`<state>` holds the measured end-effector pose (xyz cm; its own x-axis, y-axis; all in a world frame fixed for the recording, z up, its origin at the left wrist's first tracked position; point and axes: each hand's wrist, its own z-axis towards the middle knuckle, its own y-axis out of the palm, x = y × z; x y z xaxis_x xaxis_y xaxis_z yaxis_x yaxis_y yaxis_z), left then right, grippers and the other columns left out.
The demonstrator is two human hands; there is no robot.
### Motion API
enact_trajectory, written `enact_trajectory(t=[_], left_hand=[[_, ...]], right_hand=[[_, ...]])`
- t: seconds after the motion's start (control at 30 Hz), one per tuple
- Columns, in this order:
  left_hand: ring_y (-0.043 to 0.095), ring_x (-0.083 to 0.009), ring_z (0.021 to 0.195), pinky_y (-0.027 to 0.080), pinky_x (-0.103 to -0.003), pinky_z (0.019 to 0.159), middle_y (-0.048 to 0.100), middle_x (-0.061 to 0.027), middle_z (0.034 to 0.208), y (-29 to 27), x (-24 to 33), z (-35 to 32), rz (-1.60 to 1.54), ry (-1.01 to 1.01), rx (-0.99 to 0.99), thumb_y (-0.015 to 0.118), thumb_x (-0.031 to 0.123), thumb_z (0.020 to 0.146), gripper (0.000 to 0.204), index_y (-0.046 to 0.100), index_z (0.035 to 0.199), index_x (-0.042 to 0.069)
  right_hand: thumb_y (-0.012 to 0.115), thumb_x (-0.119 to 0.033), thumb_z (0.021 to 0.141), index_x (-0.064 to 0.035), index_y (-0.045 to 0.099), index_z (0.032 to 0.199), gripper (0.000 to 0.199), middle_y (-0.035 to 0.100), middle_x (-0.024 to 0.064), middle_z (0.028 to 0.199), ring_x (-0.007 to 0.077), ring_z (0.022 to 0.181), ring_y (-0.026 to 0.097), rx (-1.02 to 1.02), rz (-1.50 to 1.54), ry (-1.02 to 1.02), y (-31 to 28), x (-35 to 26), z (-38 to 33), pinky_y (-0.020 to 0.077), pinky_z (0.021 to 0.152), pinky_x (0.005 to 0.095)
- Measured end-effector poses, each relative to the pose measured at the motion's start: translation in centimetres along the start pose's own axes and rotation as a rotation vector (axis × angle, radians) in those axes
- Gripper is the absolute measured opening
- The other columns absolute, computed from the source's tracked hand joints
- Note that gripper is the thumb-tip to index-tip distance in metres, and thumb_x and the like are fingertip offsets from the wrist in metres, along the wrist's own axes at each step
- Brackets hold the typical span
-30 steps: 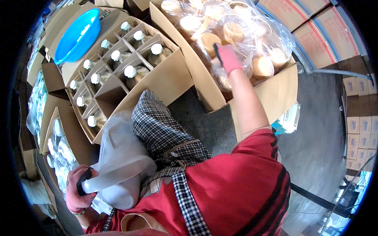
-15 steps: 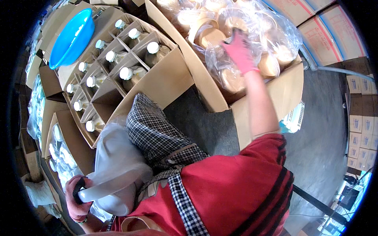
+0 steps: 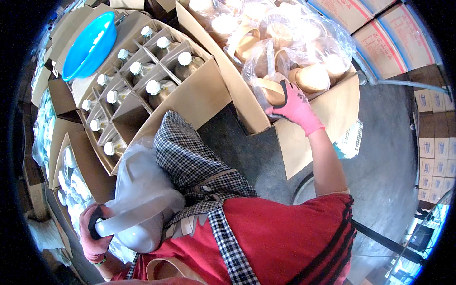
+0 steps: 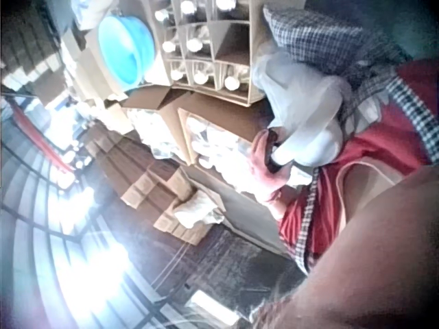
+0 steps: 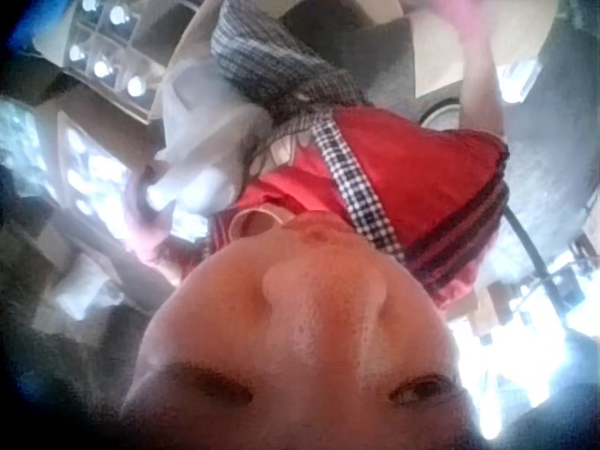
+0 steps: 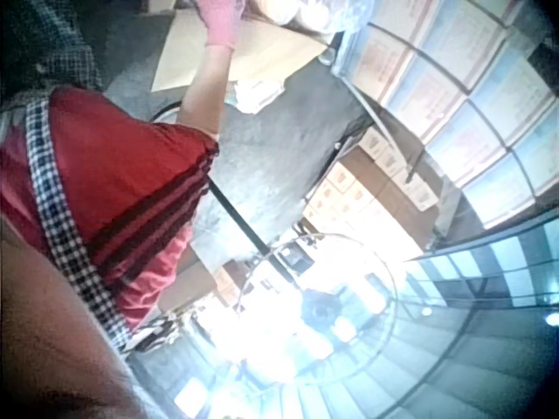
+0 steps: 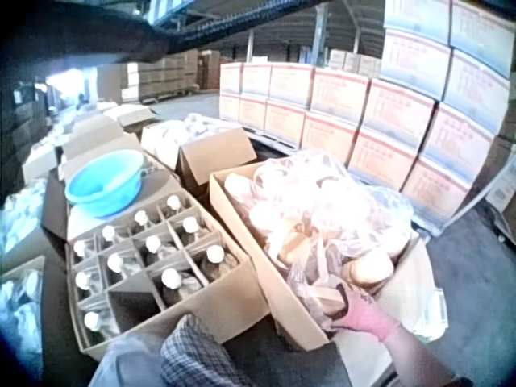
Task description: The person assembles plastic kettles by inserting a metal heating element into the kettle body and securing the lid. They then place the assembled kettle into a plastic bag and set it into a cardboard box. This process is repeated for multiple kettles of different colors.
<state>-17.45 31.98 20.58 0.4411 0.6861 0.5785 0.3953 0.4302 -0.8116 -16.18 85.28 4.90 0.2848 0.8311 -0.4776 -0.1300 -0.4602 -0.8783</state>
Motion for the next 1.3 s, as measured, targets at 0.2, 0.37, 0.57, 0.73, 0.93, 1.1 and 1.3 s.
enact_trajectory(t=[0.2,0.37,0.57,0.73,0.93,1.1,1.3], left_hand=[[0.049,-0.0297,0.097,0.038,-0.037,0.084,0.052,-0.0147,0.099,1.3,0.3,-0.5,0.089,0.012,0.188,0.070,0.007,0.052,0.053,0.048,0.100,0.001],[0.051,-0.0207,0.095,0.038,-0.031,0.086,0.051,-0.0111,0.102,1.9,-2.4,-0.4,-0.293,-0.215,0.309,0.064,-0.009,0.055,0.055,0.044,0.106,0.000],[0.051,-0.0174,0.094,0.039,-0.029,0.085,0.053,-0.0091,0.101,1.0,-3.4,-0.9,-0.412,-0.265,0.510,0.063,-0.008,0.063,0.052,0.044,0.110,0.001],[0.052,-0.0153,0.087,0.042,-0.026,0.078,0.054,-0.0074,0.097,-3.1,-3.8,-0.1,-0.515,-0.271,0.759,0.063,0.009,0.073,0.040,0.048,0.109,0.000],[0.051,-0.0179,0.091,0.040,-0.030,0.083,0.053,-0.0110,0.103,-12.6,-4.6,-1.6,-0.036,0.113,0.839,0.049,0.011,0.083,0.031,0.047,0.112,-0.001],[0.051,-0.0168,0.090,0.040,-0.029,0.080,0.053,-0.0097,0.104,-13.2,-4.4,4.4,0.077,0.183,0.838,0.047,0.010,0.084,0.031,0.047,0.114,0.001],[0.051,-0.0154,0.088,0.042,-0.027,0.076,0.053,-0.0082,0.105,-11.1,-2.9,14.5,0.070,0.279,0.756,0.045,0.009,0.085,0.032,0.046,0.116,0.003]], right_hand=[[0.067,-0.029,0.065,-0.0025,0.044,0.114,0.061,0.049,0.0207,0.110,0.0336,0.103,0.047,-0.066,-0.104,0.192,-0.1,0.6,2.1,0.0373,0.088,0.0390],[0.063,-0.029,0.070,-0.0012,0.049,0.110,0.051,0.056,0.0201,0.100,0.0321,0.097,0.052,0.423,-0.175,0.115,-3.1,1.9,4.4,0.0410,0.083,0.0363],[0.069,-0.028,0.065,0.0018,0.060,0.093,0.043,0.060,0.0110,0.088,0.0155,0.078,0.054,0.834,0.395,0.282,-21.4,3.1,2.0,0.0420,0.069,0.0266],[0.062,-0.031,0.074,0.0077,0.058,0.096,0.044,0.059,0.0065,0.082,0.0129,0.073,0.050,1.122,0.308,0.397,-26.2,6.5,-6.9,0.0402,0.068,0.0240],[0.043,-0.035,0.083,0.0005,0.057,0.099,0.041,0.059,0.0139,0.089,0.0228,0.081,0.054,1.246,-0.001,0.495,-18.6,11.7,-10.0,0.0400,0.074,0.0298],[0.044,-0.032,0.080,-0.0004,0.053,0.096,0.036,0.058,0.0137,0.090,0.0250,0.083,0.054,1.191,-0.297,0.474,-14.2,13.6,-8.2,0.0399,0.075,0.0355],[0.059,-0.014,0.073,0.0011,0.055,0.095,0.027,0.056,0.0084,0.087,0.0212,0.072,0.054,1.553,0.691,0.098,-12.6,15.1,-5.5,0.0444,0.064,0.0353]])
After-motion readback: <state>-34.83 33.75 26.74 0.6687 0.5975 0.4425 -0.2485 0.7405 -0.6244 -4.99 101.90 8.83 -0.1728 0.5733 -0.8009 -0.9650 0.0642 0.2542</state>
